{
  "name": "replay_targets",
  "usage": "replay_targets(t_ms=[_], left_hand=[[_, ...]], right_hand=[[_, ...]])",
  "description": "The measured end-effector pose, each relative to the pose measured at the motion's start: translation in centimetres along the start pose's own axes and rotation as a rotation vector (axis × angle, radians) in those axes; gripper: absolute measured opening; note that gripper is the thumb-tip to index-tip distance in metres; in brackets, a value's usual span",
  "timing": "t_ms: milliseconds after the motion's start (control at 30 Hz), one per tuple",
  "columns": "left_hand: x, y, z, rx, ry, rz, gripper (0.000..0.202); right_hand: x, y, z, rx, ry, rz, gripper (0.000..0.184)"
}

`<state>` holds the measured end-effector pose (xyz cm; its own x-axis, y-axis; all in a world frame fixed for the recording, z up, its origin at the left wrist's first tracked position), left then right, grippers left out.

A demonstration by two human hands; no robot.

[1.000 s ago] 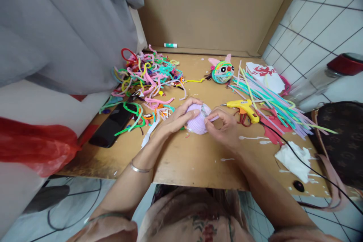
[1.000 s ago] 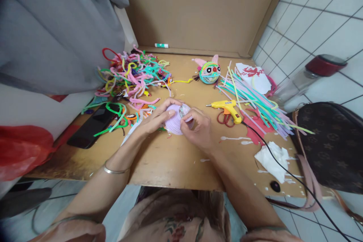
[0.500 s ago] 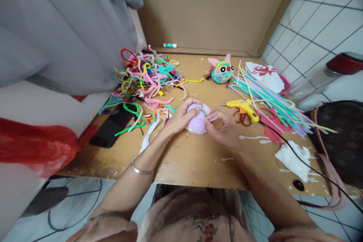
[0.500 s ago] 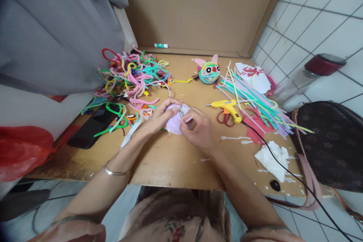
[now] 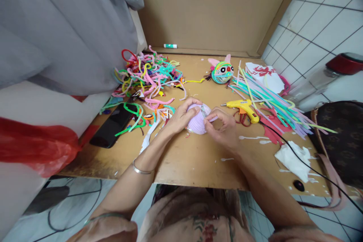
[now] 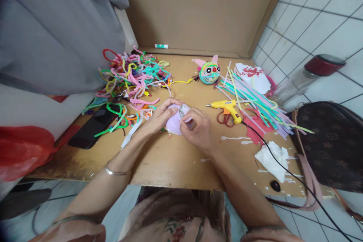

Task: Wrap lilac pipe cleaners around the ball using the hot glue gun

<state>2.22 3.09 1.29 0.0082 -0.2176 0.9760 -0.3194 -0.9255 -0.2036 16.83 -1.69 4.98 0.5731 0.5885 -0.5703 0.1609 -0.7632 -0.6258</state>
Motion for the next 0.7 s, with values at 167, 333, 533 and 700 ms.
replay_targets(t_ms=[167,333,533,700], left_hand=[[0.0,0.1,-0.2,-0.057,-0.014,0.014,0.039],[0.2,0.3,-0.1,-0.084,-0.057,-0.003,0.040],[1.1,0.4,0.0,-0.047,-0.081,0.075,0.038],[0.9,0.3,-0.2,-0.048,-0.094,0.085,0.038]], right_hand=[[0.3,0.0,0.0,0.013,-0.007,0.008,0.012],[0.4,-0.1,0.1,-0.023,0.004,0.016,0.011],[0.2,-0.1,-0.1,-0.001,-0.026,0.009,0.012],[0.4,0.0,0.0,0.005,-0.021,0.026,0.011]])
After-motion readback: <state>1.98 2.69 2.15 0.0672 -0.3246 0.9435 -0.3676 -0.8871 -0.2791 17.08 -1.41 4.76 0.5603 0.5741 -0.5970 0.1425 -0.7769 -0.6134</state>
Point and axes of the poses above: each hand's wrist, its own y-axis away from the middle knuckle, its own z-axis out of the palm, x = y × z, the point moved 6 cm from there along -y, towards the middle knuckle, and after that the axes turned 13 degrees about y, right-handed, at the moved point
